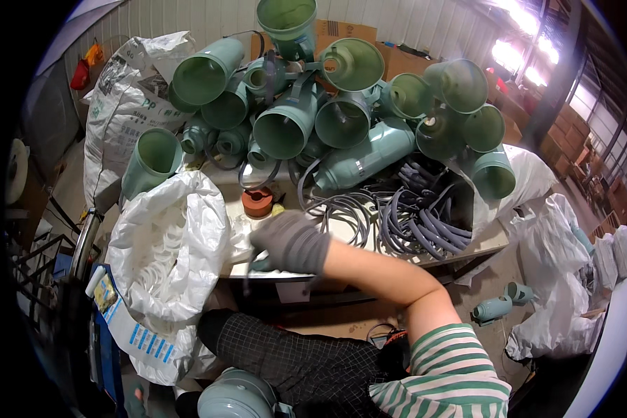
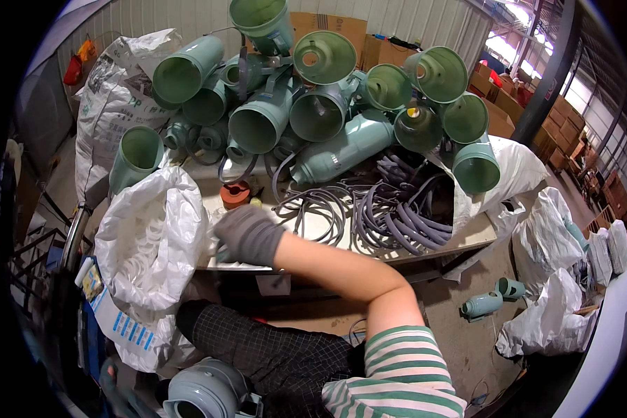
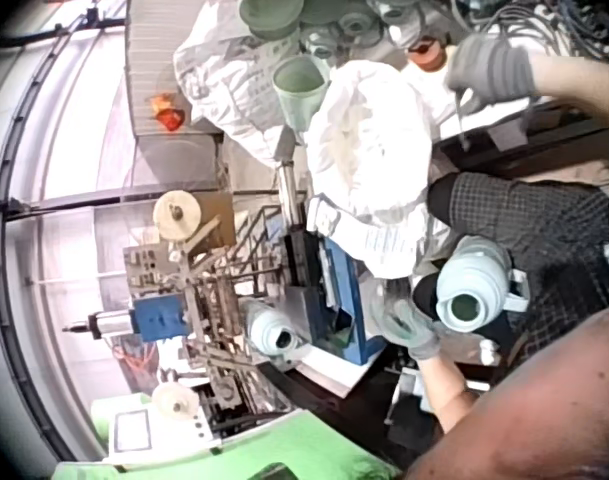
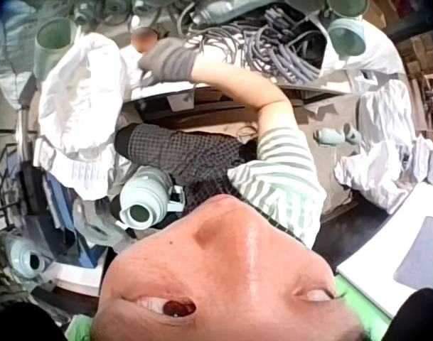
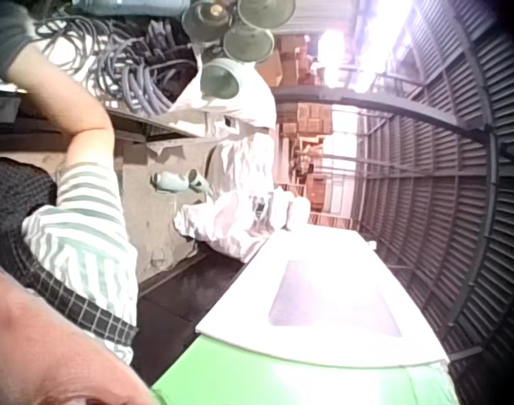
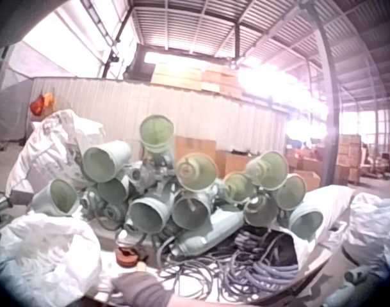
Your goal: The person sits on the floor in a workshop and assembles light green watering cans. They pick up a can body, attach a grey handle, and place the finished unit on a nearby table. The process is repeated multiple times with a pile of can bodies and handles nearby.
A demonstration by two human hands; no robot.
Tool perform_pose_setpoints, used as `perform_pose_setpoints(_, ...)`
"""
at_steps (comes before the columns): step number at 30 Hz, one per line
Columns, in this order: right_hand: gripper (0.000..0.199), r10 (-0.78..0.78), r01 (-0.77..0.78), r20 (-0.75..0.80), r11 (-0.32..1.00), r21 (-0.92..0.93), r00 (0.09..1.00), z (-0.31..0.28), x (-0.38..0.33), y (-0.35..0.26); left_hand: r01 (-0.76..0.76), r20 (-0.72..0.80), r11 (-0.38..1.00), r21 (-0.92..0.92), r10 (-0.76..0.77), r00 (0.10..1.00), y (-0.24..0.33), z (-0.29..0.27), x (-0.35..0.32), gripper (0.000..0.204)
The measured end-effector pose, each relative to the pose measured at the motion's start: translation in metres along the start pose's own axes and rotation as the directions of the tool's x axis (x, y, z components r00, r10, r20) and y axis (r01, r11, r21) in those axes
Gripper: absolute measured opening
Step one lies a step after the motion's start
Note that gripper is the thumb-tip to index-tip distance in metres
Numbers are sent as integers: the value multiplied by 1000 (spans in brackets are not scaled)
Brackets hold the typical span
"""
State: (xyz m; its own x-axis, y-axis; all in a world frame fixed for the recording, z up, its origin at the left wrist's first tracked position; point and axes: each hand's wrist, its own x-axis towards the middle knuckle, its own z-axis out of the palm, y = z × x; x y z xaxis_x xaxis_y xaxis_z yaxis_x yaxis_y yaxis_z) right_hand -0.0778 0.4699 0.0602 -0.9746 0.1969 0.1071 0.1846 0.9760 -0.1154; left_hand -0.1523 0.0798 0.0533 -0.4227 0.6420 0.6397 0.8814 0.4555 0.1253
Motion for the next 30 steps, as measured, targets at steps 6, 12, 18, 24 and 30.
perform_pose_setpoints(6, 36, -615, 732, -413, 638, 240, 672, 21, -4, -147, 6, 228, 956, -293, 64, 971, -23, 9, 7, 53)
perform_pose_setpoints(12, 63, -221, 811, -783, 86, 579, 582, 60, -50, -201, 563, 298, 515, -646, -509, 807, -34, 29, -66, 37)
perform_pose_setpoints(18, 75, -568, 820, -658, 54, 570, 495, 92, -71, -215, 554, 283, 447, -702, -539, 793, -20, 39, -54, 32)
perform_pose_setpoints(24, 77, -510, 794, -642, 152, 588, 573, 80, -60, -171, 536, 333, 108, -838, -676, 658, -34, 31, -73, 28)
perform_pose_setpoints(30, 68, -323, 650, -564, 354, 672, 760, 67, -74, -117, -15, 557, -820, -572, -403, 726, -20, 89, -69, 25)
